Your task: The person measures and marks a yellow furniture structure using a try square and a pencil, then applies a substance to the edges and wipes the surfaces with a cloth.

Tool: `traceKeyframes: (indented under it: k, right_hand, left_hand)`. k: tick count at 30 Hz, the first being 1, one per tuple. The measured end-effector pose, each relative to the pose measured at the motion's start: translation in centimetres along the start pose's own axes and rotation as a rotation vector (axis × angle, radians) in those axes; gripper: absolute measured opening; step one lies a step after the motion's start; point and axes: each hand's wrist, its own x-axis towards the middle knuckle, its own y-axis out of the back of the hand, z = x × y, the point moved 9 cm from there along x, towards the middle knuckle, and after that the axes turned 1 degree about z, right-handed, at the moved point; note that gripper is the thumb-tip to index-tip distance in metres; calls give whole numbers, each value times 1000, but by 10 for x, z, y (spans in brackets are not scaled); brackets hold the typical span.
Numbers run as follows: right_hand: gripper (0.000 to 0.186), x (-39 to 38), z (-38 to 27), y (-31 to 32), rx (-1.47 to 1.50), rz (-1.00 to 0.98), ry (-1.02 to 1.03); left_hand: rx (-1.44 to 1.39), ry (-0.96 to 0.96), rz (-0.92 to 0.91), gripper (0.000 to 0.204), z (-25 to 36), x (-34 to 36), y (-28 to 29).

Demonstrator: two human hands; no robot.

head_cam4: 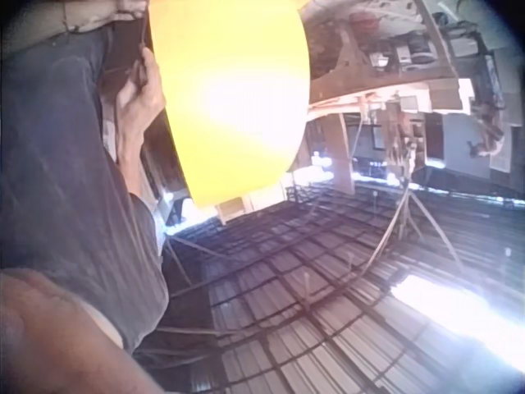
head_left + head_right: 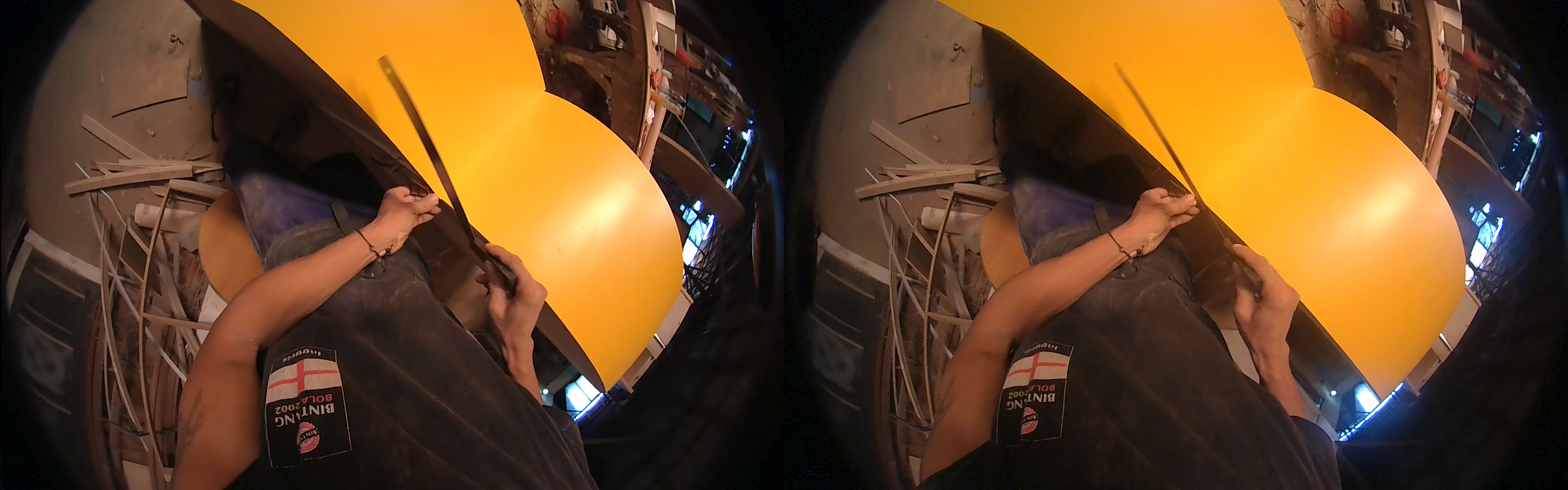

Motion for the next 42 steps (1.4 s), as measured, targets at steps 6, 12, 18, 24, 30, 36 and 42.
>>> traceKeyframes:
  k: [6, 12, 18, 24, 30, 36, 42]
  right_hand:
    - [26, -3, 0, 12, 127, 95, 18]
    - [22, 1, 0, 16, 402, 205, -3]
    - [24, 13, -20, 11, 458, 195, 145]
    - [22, 32, -50, 10, 620, 160, 147]
    - [33, 66, -98, 14, 1250, 66, 66]
    - [43, 100, -171, 53, 1868, -357, 448]
    - [60, 103, -180, 87, 1960, -528, 635]
  left_hand:
    - [139, -76, 108, 17, 20, 4, 51]
    - [298, -659, 701, 23, 171, -58, 232]
    - [701, -596, 1594, 20, 283, -216, 454]
    - [596, -616, 1310, 50, 339, -213, 405]
    - [920, -1224, 744, 67, 296, -136, 117]
    - [694, -1199, 589, 83, 247, -117, 22]
    - [525, -1316, 853, 69, 260, -113, 36]
